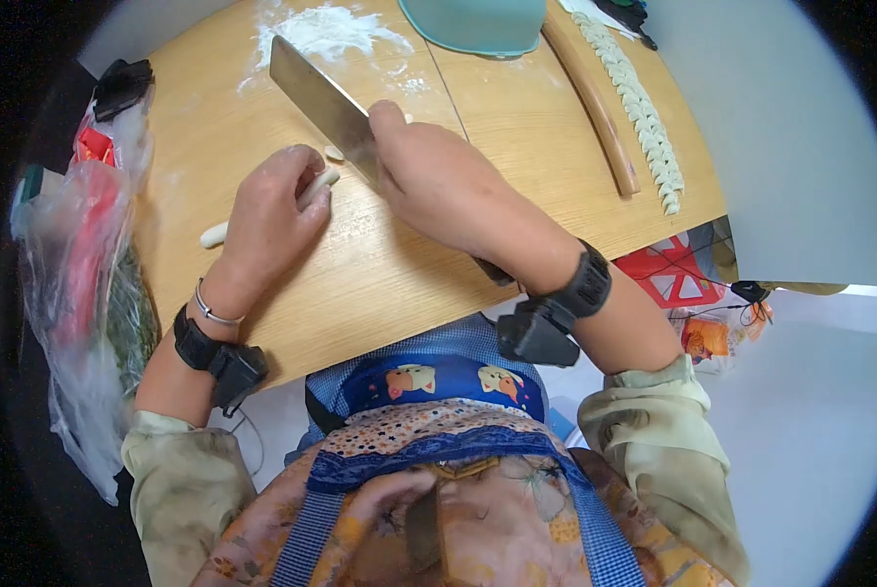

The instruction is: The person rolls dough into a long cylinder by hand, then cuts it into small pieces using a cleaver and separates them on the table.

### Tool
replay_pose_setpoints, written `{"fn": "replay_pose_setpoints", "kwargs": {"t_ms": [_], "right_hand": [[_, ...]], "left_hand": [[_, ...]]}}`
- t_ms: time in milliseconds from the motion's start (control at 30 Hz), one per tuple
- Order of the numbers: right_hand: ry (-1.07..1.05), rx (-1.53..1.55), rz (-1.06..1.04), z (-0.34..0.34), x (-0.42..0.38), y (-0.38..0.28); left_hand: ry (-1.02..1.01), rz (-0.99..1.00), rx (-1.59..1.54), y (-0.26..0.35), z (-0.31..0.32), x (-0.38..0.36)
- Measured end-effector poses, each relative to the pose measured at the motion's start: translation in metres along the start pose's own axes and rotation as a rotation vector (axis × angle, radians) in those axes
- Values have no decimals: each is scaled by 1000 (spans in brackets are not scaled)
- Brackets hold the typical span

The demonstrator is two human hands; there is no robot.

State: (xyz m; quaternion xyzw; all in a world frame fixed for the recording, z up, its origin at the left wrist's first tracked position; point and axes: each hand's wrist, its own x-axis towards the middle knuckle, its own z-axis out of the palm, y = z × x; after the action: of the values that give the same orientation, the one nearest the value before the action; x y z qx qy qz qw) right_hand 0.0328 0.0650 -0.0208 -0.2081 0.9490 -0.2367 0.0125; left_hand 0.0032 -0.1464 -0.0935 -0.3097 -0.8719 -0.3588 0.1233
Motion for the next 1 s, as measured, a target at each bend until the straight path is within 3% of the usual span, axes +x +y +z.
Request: {"fn": "replay_pose_setpoints", "kwargs": {"t_ms": [433, 633, 767, 1000], "right_hand": [[-189, -76, 20, -13, -26, -16], [-162, -67, -80, -6, -12, -12], [-205, -62, -15, 0, 6, -19], [-87, 10, -5, 14, 25, -6]], "left_hand": [[-30, -28, -46, 2, -2, 1], [-21, -5, -39, 0, -2, 1], [-27, -17, -24, 0, -1, 1], [5, -1, 31, 6, -4, 0]]}}
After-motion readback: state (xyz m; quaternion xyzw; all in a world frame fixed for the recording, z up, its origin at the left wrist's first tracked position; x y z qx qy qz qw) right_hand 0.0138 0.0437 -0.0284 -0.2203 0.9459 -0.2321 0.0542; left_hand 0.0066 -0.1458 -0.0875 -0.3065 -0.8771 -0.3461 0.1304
